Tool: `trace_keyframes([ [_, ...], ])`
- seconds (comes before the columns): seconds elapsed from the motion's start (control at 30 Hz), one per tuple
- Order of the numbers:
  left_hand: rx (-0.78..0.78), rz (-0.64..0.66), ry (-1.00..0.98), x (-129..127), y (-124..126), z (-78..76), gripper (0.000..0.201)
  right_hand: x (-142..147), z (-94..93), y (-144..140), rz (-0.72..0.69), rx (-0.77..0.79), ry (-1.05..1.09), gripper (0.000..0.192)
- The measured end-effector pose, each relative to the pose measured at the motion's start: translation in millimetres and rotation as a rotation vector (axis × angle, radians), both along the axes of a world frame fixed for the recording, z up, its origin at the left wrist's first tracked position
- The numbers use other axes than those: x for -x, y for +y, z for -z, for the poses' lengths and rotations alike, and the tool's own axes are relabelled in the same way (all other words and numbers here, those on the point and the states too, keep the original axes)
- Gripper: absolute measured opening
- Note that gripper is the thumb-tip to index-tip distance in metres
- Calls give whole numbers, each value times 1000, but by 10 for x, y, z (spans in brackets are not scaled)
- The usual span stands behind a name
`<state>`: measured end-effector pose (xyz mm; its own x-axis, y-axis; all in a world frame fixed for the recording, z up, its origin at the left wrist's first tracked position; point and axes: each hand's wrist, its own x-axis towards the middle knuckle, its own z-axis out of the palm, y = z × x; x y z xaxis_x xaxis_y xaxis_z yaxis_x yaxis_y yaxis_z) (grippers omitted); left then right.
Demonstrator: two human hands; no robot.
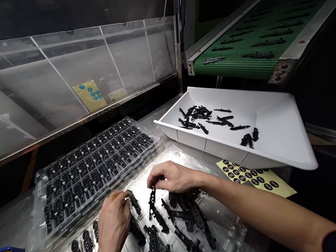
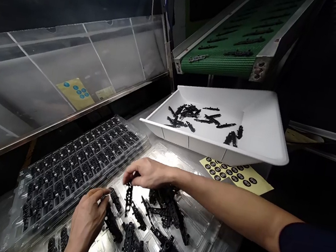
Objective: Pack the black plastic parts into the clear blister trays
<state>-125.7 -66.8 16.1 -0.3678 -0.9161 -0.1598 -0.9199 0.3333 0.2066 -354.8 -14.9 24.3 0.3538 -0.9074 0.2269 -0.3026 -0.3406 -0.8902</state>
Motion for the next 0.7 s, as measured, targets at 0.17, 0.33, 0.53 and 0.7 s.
trace_keyframes([
  [0.17, -123, -31, -65, -165, 298, -23, 36, -279, 76, -597, 5, 154, 328, 29],
  [0.33, -53, 108, -153, -222, 456, 21, 54, -529, 294, -759, -41, 176, 464, 29],
  [0.53, -39, 141, -160, -292, 437, -132, 28, -501, 329, -543, 40, 238, 585, 13],
  [0.7, -264, -27, 224, -629, 358, -231, 16, -330, 299, -63, -119, 219, 645, 24],
])
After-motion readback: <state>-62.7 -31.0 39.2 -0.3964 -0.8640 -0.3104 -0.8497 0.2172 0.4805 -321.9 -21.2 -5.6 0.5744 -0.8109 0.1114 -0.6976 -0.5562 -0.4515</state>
